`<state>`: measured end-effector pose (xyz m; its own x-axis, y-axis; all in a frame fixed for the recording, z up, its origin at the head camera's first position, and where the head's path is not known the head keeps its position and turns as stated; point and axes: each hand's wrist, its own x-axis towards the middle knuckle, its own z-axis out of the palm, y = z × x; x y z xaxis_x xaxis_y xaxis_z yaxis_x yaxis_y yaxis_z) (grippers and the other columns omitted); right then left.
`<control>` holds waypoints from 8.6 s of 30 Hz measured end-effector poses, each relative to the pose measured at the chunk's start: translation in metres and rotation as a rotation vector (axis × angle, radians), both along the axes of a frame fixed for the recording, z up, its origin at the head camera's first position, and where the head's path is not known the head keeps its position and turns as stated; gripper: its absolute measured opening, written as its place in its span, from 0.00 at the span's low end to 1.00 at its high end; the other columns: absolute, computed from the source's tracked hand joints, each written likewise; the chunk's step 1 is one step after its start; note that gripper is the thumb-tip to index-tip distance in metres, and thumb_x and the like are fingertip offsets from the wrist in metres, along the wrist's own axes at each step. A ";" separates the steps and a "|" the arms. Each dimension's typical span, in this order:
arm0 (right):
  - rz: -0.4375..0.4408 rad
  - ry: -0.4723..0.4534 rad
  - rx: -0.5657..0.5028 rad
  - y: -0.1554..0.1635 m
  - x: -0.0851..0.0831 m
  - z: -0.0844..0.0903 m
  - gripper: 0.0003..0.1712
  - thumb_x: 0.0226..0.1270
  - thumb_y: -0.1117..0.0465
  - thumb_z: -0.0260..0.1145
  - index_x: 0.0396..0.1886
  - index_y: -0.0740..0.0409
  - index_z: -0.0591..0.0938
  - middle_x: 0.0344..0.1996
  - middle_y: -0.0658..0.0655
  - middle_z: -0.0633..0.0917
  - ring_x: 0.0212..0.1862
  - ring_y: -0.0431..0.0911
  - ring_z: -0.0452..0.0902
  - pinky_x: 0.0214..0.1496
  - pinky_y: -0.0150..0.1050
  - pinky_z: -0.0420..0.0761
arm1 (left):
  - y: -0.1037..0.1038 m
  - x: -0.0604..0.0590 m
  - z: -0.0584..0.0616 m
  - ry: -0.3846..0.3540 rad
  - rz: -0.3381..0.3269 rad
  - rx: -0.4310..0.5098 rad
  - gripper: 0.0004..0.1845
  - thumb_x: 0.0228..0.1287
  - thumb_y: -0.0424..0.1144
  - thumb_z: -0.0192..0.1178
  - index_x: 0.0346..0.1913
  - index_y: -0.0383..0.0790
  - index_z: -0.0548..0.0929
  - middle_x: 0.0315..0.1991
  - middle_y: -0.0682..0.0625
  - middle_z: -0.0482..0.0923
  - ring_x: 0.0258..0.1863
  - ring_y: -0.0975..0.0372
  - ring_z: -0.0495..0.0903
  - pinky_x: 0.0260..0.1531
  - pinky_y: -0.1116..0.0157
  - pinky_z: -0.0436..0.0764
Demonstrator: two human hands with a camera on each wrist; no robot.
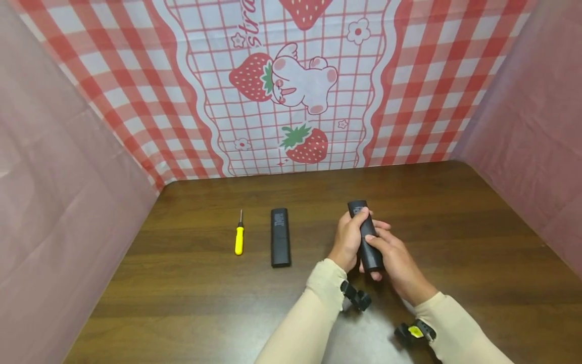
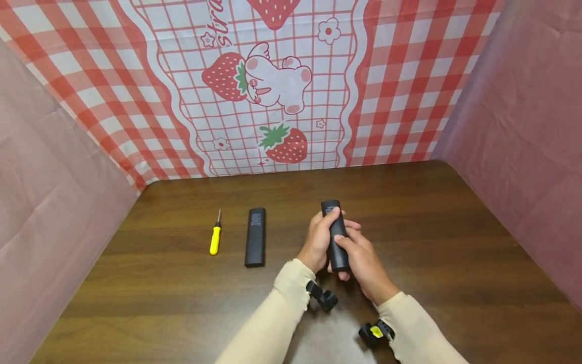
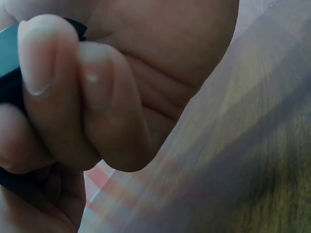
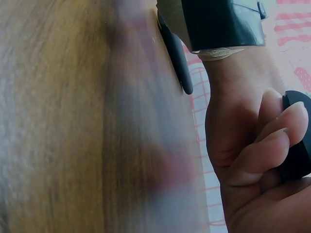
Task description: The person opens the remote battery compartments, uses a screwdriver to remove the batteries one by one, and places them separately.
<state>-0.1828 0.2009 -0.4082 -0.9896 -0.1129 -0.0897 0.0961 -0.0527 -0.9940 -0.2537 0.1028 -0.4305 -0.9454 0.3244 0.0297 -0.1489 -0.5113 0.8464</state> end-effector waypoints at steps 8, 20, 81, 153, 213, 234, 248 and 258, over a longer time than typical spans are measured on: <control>-0.002 -0.026 0.021 0.000 0.001 -0.001 0.23 0.80 0.58 0.46 0.67 0.67 0.65 0.28 0.63 0.79 0.22 0.49 0.78 0.18 0.36 0.73 | 0.002 -0.001 -0.002 0.007 0.038 -0.032 0.11 0.74 0.42 0.52 0.47 0.36 0.74 0.35 0.29 0.84 0.30 0.55 0.86 0.32 0.63 0.81; -0.026 -0.063 0.068 -0.004 -0.001 -0.002 0.21 0.81 0.53 0.48 0.57 0.67 0.69 0.21 0.61 0.80 0.16 0.43 0.70 0.19 0.35 0.71 | 0.003 -0.003 -0.002 -0.008 0.127 -0.046 0.12 0.73 0.41 0.53 0.48 0.34 0.74 0.29 0.34 0.85 0.26 0.57 0.85 0.31 0.64 0.81; -0.129 0.244 0.724 0.007 0.001 0.000 0.31 0.69 0.53 0.67 0.63 0.69 0.74 0.32 0.57 0.85 0.27 0.44 0.81 0.27 0.37 0.79 | 0.001 -0.009 -0.002 -0.014 0.395 0.060 0.15 0.75 0.43 0.51 0.52 0.32 0.71 0.23 0.47 0.78 0.22 0.59 0.81 0.32 0.63 0.82; 0.055 0.080 1.309 0.093 -0.009 0.006 0.45 0.70 0.40 0.62 0.66 0.77 0.67 0.53 0.81 0.76 0.47 0.70 0.77 0.40 0.62 0.76 | 0.002 -0.009 0.001 -0.021 0.399 0.042 0.09 0.74 0.42 0.53 0.45 0.39 0.75 0.21 0.48 0.79 0.20 0.60 0.81 0.26 0.64 0.79; 0.031 0.011 1.371 0.108 -0.017 0.010 0.42 0.71 0.38 0.57 0.65 0.72 0.69 0.57 0.79 0.72 0.52 0.76 0.71 0.39 0.69 0.73 | -0.001 -0.010 0.004 -0.068 0.396 0.042 0.15 0.73 0.44 0.54 0.50 0.34 0.75 0.22 0.48 0.80 0.22 0.59 0.82 0.25 0.66 0.76; -0.094 0.144 1.306 0.087 -0.020 0.016 0.31 0.74 0.42 0.55 0.58 0.65 0.79 0.51 0.71 0.82 0.45 0.68 0.79 0.32 0.61 0.76 | 0.000 -0.010 -0.001 -0.095 0.396 0.029 0.12 0.73 0.44 0.54 0.47 0.37 0.75 0.22 0.47 0.80 0.22 0.60 0.82 0.28 0.64 0.76; -0.133 0.292 1.215 0.053 -0.029 0.012 0.28 0.76 0.43 0.56 0.50 0.66 0.82 0.40 0.65 0.85 0.39 0.59 0.81 0.37 0.58 0.77 | 0.000 -0.011 -0.001 -0.074 0.377 0.042 0.14 0.73 0.44 0.54 0.48 0.35 0.75 0.22 0.47 0.80 0.21 0.60 0.82 0.26 0.64 0.76; -0.101 0.306 1.187 0.038 -0.039 0.007 0.40 0.79 0.36 0.41 0.53 0.68 0.81 0.47 0.72 0.84 0.46 0.67 0.80 0.42 0.65 0.76 | -0.002 -0.011 -0.003 -0.072 0.359 0.032 0.11 0.72 0.43 0.54 0.44 0.38 0.76 0.22 0.47 0.81 0.21 0.60 0.82 0.26 0.64 0.78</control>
<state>-0.2222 0.2394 -0.4016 -0.9875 -0.0412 0.1523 -0.1013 0.9056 -0.4119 -0.2650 0.1013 -0.4331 -0.9990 -0.0284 -0.0358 -0.0134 -0.5679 0.8230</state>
